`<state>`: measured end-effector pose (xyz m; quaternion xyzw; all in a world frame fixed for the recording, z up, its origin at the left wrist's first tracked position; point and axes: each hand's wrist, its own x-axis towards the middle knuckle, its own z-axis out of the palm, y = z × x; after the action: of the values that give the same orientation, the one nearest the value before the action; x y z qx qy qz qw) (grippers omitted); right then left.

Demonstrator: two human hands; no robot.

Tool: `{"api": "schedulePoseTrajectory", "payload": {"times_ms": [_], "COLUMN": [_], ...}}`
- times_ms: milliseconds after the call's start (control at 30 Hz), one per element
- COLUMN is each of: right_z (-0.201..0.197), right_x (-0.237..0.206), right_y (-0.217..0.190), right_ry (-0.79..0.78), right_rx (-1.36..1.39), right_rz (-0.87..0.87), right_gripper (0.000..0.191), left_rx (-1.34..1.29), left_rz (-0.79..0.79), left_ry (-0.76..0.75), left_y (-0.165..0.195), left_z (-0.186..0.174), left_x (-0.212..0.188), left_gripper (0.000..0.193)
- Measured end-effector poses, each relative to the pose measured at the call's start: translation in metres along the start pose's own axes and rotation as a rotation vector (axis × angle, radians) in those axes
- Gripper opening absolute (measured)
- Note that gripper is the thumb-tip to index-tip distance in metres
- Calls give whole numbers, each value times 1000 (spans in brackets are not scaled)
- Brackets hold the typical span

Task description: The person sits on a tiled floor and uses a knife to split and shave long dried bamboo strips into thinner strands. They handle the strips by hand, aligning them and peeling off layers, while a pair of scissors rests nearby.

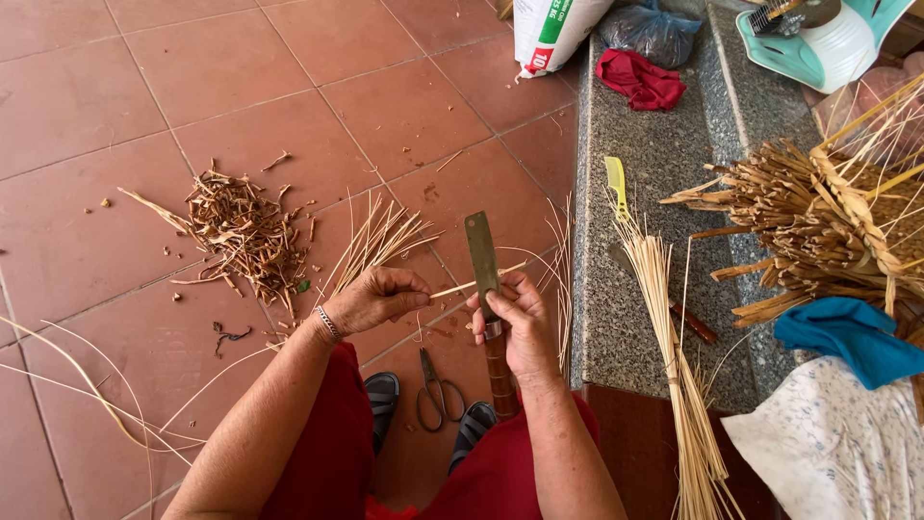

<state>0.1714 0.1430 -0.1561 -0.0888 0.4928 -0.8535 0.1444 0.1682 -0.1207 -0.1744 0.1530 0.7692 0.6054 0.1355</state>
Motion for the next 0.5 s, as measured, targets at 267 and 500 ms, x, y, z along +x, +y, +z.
{"api": "schedulePoseTrajectory", "payload": {"times_ms": [267,500], "right_z": [-36,-21], "right_x": [2,-1], "right_y": [-18,-18], "right_ry": [183,66], "right_rx": [94,-34], "right_rz": [-102,22], "right_gripper": [13,32], "left_rx": [39,16], "left_rz": [-58,25], "left_ry": [34,126], "left_y": [-4,-10], "left_z": [-12,-4], "left_x": [-12,0], "left_gripper": [19,20]}}
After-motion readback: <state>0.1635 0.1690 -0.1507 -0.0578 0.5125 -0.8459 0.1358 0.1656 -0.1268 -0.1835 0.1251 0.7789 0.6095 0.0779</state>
